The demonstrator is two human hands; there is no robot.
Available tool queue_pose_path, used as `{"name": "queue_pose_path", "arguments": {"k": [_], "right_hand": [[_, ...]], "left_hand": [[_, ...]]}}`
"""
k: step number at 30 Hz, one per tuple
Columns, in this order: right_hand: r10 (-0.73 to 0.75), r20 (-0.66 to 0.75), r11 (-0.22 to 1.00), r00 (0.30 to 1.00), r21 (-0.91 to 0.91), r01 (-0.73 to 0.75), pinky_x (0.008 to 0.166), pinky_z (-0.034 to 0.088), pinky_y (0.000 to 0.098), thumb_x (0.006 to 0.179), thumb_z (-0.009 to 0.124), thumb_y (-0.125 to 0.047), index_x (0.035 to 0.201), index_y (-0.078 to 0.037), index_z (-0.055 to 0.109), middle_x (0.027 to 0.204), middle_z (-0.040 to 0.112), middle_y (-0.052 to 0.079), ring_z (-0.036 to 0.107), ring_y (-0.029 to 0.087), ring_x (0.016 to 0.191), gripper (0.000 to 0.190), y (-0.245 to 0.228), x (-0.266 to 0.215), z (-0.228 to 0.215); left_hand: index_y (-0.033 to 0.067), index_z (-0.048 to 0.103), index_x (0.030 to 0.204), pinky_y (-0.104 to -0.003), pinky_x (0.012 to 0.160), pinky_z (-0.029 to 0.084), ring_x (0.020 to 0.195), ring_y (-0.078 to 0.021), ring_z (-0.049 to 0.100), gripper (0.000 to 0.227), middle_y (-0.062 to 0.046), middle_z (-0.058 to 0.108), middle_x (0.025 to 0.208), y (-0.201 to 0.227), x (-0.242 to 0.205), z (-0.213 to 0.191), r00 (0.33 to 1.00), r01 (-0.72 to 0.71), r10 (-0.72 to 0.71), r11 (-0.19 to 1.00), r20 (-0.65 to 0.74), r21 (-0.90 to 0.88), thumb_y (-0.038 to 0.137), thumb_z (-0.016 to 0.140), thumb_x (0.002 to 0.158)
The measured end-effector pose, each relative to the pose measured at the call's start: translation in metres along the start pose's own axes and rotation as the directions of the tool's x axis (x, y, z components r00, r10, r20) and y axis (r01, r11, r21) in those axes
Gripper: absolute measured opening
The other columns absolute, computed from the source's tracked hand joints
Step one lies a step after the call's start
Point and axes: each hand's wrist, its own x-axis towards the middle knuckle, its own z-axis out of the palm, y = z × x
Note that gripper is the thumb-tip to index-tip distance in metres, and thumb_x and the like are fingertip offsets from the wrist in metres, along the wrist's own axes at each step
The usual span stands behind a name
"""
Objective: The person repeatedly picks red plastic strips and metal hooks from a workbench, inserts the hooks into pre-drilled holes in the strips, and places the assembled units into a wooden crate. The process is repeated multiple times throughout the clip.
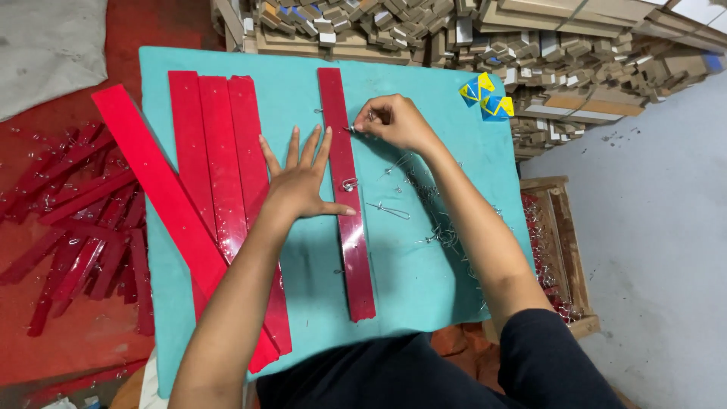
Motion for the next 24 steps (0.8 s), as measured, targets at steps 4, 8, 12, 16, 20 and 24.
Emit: {"name": "queue_pose_path", "arguments": {"k": [4,8,12,16,20,24], "right_hand": [[0.044,0.1,0.998,0.994,0.033,-0.047,0.069,0.053,0.0234,0.085,0.079,-0.008,0.088,-0.013,0.077,0.066,0.065,-0.001,0.068,0.01,0.066,0.006,-0.005,0.007,-0.005],[0.068,0.189,0.979,0.98,0.176,-0.102,0.071,0.059,0.0244,0.088,0.074,-0.004,0.09,-0.005,0.075,0.074,0.072,0.008,0.071,0.013,0.07,0.002,0.0,0.014,-0.009],[0.081,0.205,0.969,0.975,0.211,-0.125,0.071,0.06,0.0248,0.09,0.072,-0.003,0.091,-0.002,0.074,0.077,0.073,0.01,0.071,0.013,0.071,0.003,0.002,0.019,-0.007],[0.084,0.194,0.981,0.977,0.156,-0.115,0.068,0.059,0.0242,0.088,0.074,-0.005,0.088,-0.003,0.074,0.073,0.071,0.008,0.069,0.012,0.068,0.002,0.003,0.024,-0.005],[0.087,0.184,0.995,0.979,0.027,-0.094,0.063,0.054,0.0236,0.084,0.077,-0.01,0.081,-0.007,0.073,0.064,0.066,0.003,0.064,0.011,0.062,0.005,-0.007,0.029,-0.006],[0.11,0.182,0.994,0.977,-0.027,-0.107,0.062,0.051,0.0231,0.082,0.078,-0.014,0.078,-0.009,0.073,0.061,0.064,0.0,0.061,0.01,0.059,0.008,-0.01,0.033,-0.005]], "left_hand": [[0.0178,-0.007,0.164,-0.079,0.102,-0.025,0.156,-0.0413,-0.007,0.15,-0.011,0.005,0.172,-0.004,0.003,0.005,1.0,-0.011,0.011,1.0,-0.006,-0.011,0.072,0.086,0.06],[0.018,-0.007,0.165,-0.079,0.102,-0.026,0.155,-0.0417,-0.008,0.149,-0.01,0.004,0.172,-0.005,0.004,0.006,1.0,-0.02,0.02,0.999,-0.012,-0.029,0.072,0.086,0.061],[0.0181,-0.008,0.164,-0.078,0.102,-0.027,0.155,-0.0417,-0.009,0.15,-0.011,0.003,0.172,-0.006,0.004,0.006,1.0,-0.015,0.015,0.999,-0.008,-0.029,0.072,0.086,0.06],[0.0178,-0.008,0.164,-0.078,0.101,-0.028,0.155,-0.0425,-0.01,0.15,-0.011,0.003,0.172,-0.004,0.003,0.004,1.0,-0.017,0.017,0.999,0.003,-0.027,0.071,0.086,0.061],[0.0168,-0.008,0.164,-0.078,0.101,-0.028,0.155,-0.0429,-0.011,0.148,-0.012,0.002,0.172,-0.004,0.002,0.003,1.0,-0.019,0.019,0.999,0.011,-0.026,0.07,0.086,0.063],[0.0174,-0.01,0.164,-0.079,0.101,-0.028,0.155,-0.043,-0.011,0.148,-0.012,0.002,0.172,-0.005,0.003,0.003,1.0,-0.021,0.021,0.999,0.014,-0.027,0.071,0.085,0.063]]}}
